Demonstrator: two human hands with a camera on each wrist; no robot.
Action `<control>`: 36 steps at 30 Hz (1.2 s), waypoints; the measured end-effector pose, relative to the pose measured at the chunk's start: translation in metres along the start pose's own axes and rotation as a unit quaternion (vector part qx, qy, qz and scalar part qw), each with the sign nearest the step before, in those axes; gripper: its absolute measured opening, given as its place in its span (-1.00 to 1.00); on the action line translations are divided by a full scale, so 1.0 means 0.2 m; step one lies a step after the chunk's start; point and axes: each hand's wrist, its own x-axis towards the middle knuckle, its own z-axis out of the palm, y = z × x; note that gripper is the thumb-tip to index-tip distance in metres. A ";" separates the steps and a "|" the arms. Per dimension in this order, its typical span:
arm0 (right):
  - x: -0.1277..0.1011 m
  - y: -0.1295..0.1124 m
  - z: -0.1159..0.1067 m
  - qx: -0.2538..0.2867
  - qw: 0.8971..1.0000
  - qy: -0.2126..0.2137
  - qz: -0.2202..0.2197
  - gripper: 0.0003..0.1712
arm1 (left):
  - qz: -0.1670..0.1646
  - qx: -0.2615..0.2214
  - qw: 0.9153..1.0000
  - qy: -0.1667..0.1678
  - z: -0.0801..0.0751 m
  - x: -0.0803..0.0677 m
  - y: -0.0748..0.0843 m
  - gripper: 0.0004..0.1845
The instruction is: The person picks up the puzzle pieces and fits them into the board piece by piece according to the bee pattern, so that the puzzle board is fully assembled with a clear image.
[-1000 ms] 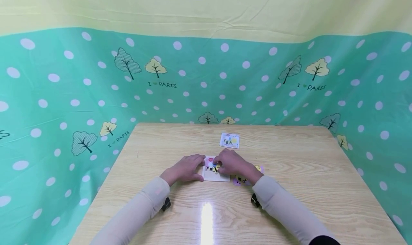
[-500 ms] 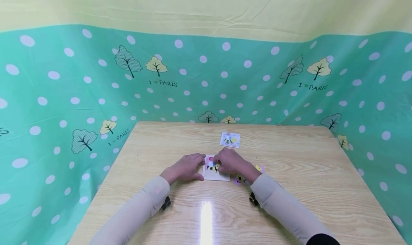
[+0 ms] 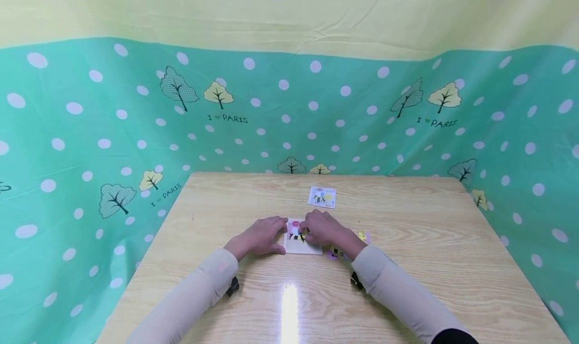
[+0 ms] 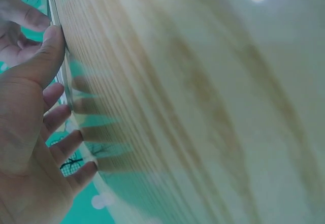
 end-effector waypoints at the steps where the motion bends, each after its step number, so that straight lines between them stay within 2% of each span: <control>1: 0.00 0.00 0.00 0.000 1.000 -0.002 -0.003 -0.66 | 0.002 -0.002 1.000 0.002 0.00 0.00 0.00 -0.29; 11: -0.09 0.04 -0.03 0.043 0.999 0.011 -0.027 -0.65 | 0.001 -0.002 1.000 0.002 0.02 0.01 -0.01 -0.29; 21: -0.16 0.13 -0.07 0.097 0.995 0.031 0.007 -0.65 | 0.002 -0.005 1.000 0.005 0.02 0.00 0.00 -0.31; 36: -0.32 0.31 -0.08 0.104 0.992 0.061 0.026 -0.66 | 0.003 -0.004 1.000 0.001 0.00 -0.01 0.00 -0.30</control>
